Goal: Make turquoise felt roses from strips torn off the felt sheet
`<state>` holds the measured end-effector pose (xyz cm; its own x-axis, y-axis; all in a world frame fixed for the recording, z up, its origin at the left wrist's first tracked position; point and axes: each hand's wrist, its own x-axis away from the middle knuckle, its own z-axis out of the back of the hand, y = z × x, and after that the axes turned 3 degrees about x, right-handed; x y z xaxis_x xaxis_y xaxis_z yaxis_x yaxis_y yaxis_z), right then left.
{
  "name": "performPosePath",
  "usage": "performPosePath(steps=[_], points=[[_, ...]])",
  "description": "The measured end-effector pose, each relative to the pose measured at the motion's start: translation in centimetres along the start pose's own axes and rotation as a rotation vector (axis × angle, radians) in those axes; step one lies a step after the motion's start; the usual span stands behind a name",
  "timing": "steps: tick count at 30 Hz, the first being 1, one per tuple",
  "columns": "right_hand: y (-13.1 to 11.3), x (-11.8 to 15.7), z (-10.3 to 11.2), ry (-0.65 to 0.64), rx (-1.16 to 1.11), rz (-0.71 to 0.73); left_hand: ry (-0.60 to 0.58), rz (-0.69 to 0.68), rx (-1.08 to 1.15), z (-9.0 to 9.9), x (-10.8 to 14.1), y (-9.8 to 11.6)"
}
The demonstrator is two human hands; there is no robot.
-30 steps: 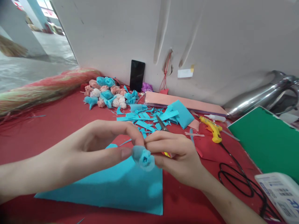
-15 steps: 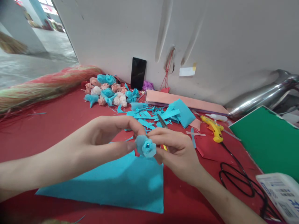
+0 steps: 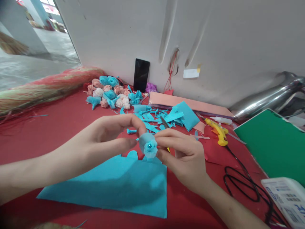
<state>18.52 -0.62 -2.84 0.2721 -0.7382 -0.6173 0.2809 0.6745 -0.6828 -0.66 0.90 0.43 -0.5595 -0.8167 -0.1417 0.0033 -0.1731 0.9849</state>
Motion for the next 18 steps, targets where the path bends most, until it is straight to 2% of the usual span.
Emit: performPosePath(steps=[9,14,18], points=[[0.17,0.51,-0.11,0.032,-0.068,-0.071,0.018,-0.04,0.04,-0.43,0.17,0.15],[0.64,0.91,-0.1,0.02,-0.292,-0.241,0.016,-0.065,0.081,-0.39,0.2,0.06],[0.66,1.03,-0.15,-0.005,-0.411,-0.305,0.014,-0.074,0.11,-0.38,0.31,0.05]])
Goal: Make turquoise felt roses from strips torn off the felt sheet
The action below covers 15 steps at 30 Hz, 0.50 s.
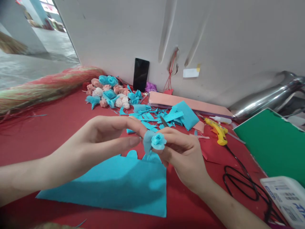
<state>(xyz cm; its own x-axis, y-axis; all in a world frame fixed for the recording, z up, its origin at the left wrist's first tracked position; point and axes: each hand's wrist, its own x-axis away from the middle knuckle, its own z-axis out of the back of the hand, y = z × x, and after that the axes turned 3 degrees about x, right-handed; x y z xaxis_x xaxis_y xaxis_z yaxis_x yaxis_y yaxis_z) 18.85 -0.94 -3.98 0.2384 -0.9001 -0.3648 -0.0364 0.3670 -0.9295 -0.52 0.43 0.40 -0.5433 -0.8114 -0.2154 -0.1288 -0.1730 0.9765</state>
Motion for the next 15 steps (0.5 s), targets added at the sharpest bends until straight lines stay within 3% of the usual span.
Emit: performPosePath(steps=[15], points=[[-0.9,0.2,-1.4,-0.005,-0.079,-0.12,-0.054,-0.104,-0.033,0.1,0.2,-0.5]])
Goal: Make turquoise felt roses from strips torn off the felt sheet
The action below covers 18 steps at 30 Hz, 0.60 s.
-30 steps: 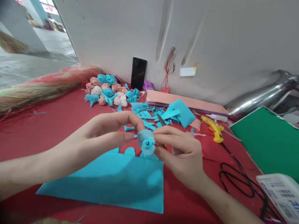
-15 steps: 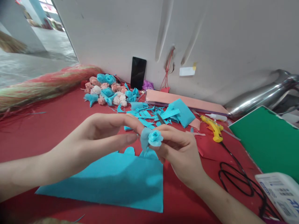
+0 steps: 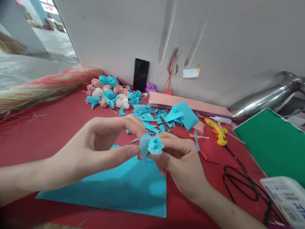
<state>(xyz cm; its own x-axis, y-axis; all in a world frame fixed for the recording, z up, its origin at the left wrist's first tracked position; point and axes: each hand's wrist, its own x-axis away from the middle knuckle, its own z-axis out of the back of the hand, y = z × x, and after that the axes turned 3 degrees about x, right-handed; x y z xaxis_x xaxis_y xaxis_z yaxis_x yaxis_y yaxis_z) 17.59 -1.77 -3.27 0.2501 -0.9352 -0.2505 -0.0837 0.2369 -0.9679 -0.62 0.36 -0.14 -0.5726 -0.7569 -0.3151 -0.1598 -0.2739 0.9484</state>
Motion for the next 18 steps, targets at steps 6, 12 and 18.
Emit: performPosePath(steps=[6,12,18], points=[[-0.1,0.41,-0.25,0.044,0.011,0.02,-0.022,-0.02,-0.054,0.12,0.19,0.1],[0.01,0.54,-0.51,0.103,0.03,0.073,-0.003,-0.028,-0.072,-0.32,0.17,0.1],[-0.06,0.56,-0.65,0.1,0.115,0.131,-0.016,-0.001,-0.011,-0.56,0.14,-0.2]])
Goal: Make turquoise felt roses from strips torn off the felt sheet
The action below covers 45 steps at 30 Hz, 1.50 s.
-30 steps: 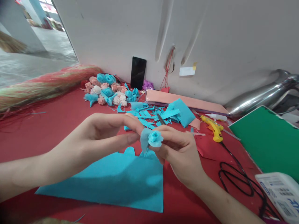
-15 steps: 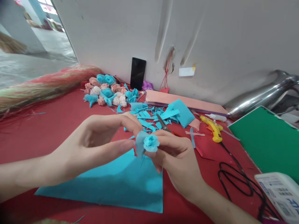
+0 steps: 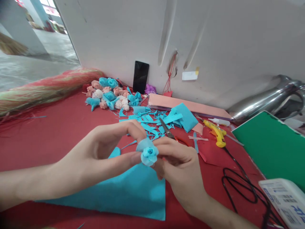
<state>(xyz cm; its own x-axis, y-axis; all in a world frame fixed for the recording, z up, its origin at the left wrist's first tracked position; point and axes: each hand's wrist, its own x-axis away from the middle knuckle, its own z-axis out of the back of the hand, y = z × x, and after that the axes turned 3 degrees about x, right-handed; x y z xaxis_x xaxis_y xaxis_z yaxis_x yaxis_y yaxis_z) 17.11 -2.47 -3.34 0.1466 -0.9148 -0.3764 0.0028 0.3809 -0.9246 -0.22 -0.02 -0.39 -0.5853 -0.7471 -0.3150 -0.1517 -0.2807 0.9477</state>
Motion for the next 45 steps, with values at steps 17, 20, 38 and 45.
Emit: performPosePath(steps=[17,20,38,45], points=[[-0.6,0.0,-0.1,0.055,0.191,0.106,-0.009,0.016,0.151,-0.4,0.2,-0.5],[-0.3,0.2,-0.1,0.067,0.165,0.09,0.038,-0.01,0.137,-0.5,0.3,-0.6],[-0.1,0.6,0.3,0.087,0.009,0.071,0.16,-0.342,-0.299,-0.5,0.3,-0.5],[-0.2,0.5,0.0,0.097,0.128,0.242,0.175,-0.425,-0.287,-0.5,0.1,-0.7]])
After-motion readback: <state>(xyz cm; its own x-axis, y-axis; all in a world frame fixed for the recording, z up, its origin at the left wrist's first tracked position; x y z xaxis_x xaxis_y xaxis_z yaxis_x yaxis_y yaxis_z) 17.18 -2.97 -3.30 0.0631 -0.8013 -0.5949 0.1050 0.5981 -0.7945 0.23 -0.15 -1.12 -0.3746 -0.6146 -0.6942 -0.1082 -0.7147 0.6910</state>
